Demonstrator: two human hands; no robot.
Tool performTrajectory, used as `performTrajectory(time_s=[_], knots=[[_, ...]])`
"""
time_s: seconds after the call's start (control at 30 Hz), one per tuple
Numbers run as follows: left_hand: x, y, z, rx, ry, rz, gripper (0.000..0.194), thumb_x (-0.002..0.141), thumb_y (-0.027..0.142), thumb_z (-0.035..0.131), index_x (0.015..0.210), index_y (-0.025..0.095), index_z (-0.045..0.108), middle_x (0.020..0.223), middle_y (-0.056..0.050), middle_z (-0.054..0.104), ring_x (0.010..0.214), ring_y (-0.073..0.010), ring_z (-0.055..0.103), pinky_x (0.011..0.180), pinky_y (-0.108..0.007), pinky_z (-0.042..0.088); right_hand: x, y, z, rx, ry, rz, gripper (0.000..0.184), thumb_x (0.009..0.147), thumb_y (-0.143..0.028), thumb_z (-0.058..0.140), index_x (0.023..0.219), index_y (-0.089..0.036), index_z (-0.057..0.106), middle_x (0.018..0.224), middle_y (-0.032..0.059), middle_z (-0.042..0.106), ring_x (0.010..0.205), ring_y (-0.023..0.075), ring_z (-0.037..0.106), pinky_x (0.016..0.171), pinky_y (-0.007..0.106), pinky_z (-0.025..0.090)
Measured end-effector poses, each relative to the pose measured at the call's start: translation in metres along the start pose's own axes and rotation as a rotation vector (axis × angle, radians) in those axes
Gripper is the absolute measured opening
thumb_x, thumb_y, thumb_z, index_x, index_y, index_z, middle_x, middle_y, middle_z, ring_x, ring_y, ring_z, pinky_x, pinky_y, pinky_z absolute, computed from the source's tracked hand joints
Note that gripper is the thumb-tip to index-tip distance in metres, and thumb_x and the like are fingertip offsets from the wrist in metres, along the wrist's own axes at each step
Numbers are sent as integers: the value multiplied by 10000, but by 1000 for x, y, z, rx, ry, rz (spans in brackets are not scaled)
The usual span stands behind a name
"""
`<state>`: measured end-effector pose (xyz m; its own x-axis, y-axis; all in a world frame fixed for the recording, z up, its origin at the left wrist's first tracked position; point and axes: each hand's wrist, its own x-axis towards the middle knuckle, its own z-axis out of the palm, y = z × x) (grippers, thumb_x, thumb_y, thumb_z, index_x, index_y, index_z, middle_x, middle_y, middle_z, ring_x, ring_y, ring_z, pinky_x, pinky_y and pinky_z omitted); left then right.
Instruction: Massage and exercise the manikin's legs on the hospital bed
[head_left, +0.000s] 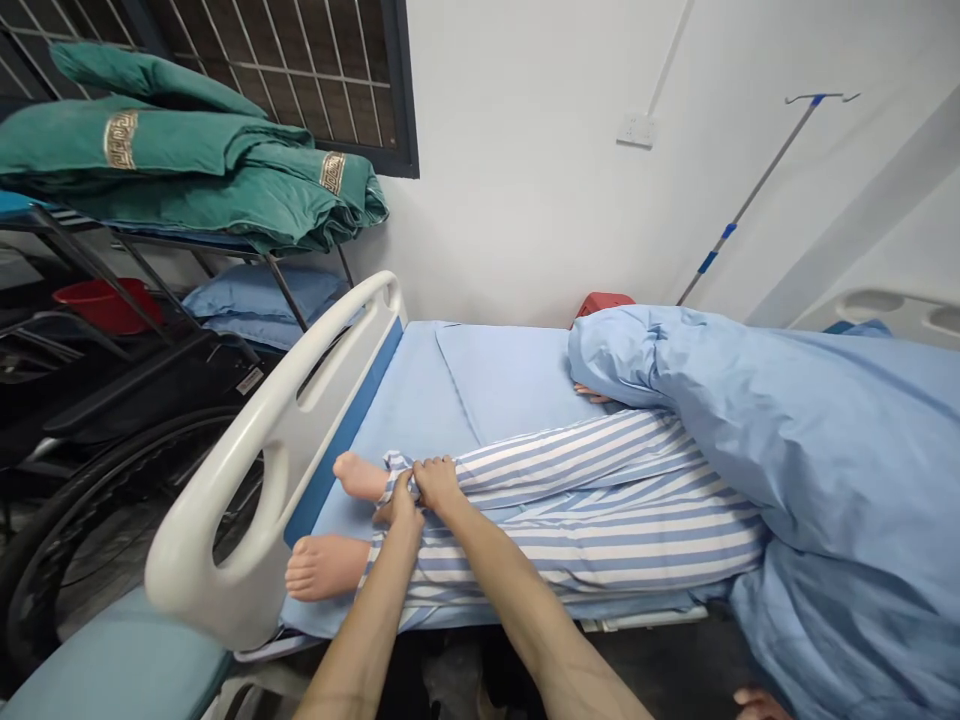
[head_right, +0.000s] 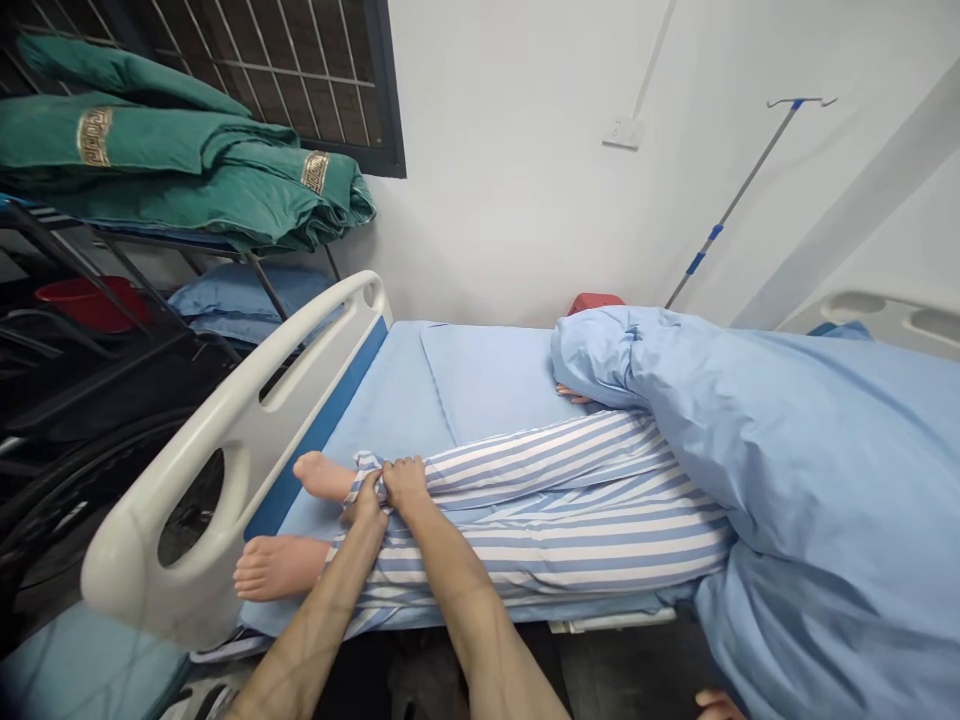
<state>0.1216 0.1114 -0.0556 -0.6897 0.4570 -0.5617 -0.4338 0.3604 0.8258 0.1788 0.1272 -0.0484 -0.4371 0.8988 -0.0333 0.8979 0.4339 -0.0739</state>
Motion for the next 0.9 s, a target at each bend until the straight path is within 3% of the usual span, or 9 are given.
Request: performTrajectory(time_s=[0.13,0.23,0.3,0.47,0.57,0.67,0.8,0.9], knots=[[-11,8,-4,-42,140,-159,733,459,282,791,724,290,108,842,26,516,995,-286,641,537,-322,588,-2,-1,-6,-12,-21,4,407,757,-233,640,1142,-137,550,1059,136,667,1001,253,626,852,373,438],[-26,23,-5,-27,174,-82,755,434,288,821,752,294,137,919,-7,522,1057,-299,616,653,-341,603,-4,-1,-28,-9,-9,0,411,749,-265,646,1139,-173,557,1075,133,665,1005,250,626,847,372,443],[-39,39,-4,-44,164,7,741,444,309,832,800,290,183,967,-21,516,1062,-289,612,743,-354,594,-6,1,-53,3,28,7,394,756,-282,632,1128,-177,556,1066,132,669,994,251,631,842,373,446],[-97,104,10,-48,74,255,824,494,371,833,1061,230,253,1124,-96,449,1009,-254,621,837,-360,550,-19,15,-152,40,164,68,336,838,-330,533,1129,-164,525,1051,129,672,976,243,639,832,351,452],[-151,147,21,-103,20,510,878,529,342,829,1167,218,239,1183,-110,418,1057,-224,589,913,-364,511,-35,33,-222,69,239,97,306,865,-324,494,1142,-195,509,1065,111,674,981,236,640,810,337,464],[-214,182,33,-109,-33,752,881,562,332,823,1211,216,238,1240,-142,393,1196,-255,493,1008,-399,440,-62,58,-288,124,330,167,275,887,-350,473,1121,-215,528,1078,98,676,1007,252,632,803,340,472],[-300,210,54,-109,-188,970,909,637,303,788,1298,240,168,1338,-165,312,1323,-293,355,1072,-455,365,-107,98,-357,181,499,269,341,915,-400,459,1181,-191,499,1088,114,663,1037,262,617,828,363,461],[-352,218,68,-160,-281,1115,892,720,280,727,1351,268,97,1382,-157,238,1373,-321,278,1091,-520,311,-135,126,-390,188,602,324,363,957,-393,372,1205,-152,481,1101,128,643,1049,238,604,844,369,444]])
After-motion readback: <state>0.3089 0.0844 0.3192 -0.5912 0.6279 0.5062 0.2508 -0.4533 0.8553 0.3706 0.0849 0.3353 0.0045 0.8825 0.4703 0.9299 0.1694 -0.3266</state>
